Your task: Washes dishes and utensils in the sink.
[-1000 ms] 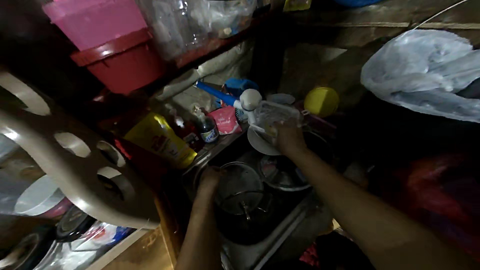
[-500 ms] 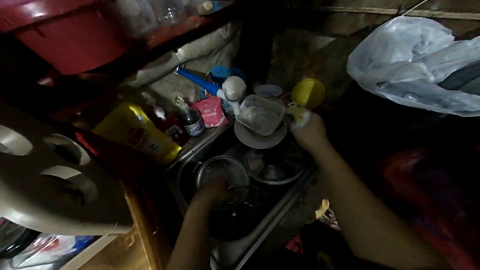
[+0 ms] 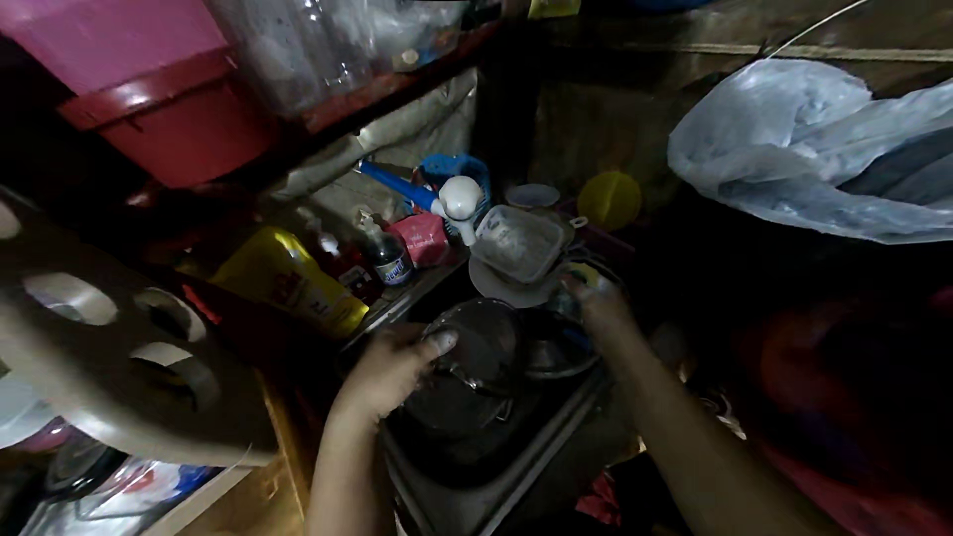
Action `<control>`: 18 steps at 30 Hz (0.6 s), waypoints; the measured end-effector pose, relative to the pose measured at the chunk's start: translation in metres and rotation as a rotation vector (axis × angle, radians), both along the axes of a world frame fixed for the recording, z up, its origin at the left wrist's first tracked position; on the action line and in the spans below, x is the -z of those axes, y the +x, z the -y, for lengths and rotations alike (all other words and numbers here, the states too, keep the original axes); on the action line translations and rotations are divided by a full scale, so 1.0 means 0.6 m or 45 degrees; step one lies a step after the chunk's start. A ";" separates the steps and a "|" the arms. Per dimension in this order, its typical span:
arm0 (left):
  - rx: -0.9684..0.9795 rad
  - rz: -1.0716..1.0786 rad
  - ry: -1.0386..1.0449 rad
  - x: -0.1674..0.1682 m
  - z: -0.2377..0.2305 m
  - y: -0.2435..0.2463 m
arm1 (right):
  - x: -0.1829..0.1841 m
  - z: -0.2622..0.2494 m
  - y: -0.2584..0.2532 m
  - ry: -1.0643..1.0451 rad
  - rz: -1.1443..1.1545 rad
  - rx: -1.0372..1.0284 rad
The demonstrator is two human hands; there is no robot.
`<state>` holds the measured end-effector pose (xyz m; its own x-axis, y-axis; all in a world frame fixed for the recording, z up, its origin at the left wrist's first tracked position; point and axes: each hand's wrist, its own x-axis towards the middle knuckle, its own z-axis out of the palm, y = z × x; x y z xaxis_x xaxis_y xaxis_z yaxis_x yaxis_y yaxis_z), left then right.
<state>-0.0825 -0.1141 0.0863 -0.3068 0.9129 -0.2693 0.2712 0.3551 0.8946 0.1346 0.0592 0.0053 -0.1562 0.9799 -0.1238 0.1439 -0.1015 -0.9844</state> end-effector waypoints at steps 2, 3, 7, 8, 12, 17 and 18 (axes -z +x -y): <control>-0.193 0.121 0.131 0.015 0.002 0.018 | -0.013 0.022 -0.033 0.062 -0.081 0.029; -0.284 0.108 0.152 0.020 0.002 0.032 | -0.019 0.044 -0.053 0.127 -0.131 -0.008; -0.513 0.186 0.261 0.054 0.001 0.068 | 0.006 0.125 -0.138 0.991 -0.138 -0.552; -0.522 0.203 0.304 0.066 0.004 0.068 | 0.004 0.130 -0.151 1.165 -0.026 -0.679; -0.556 0.353 0.383 0.074 0.042 0.069 | 0.024 0.057 -0.178 0.811 0.151 -0.646; -0.548 0.386 0.426 0.068 0.049 0.058 | -0.061 0.097 -0.186 0.552 0.063 -0.731; -0.576 0.326 0.391 0.069 0.048 0.063 | -0.072 0.117 -0.189 0.809 0.133 -0.873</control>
<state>-0.0445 -0.1429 0.0451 -0.6430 0.7547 -0.1306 -0.0837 0.1003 0.9914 0.0214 -0.0112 0.0486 -0.7428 0.5666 0.3568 0.0635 0.5901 -0.8048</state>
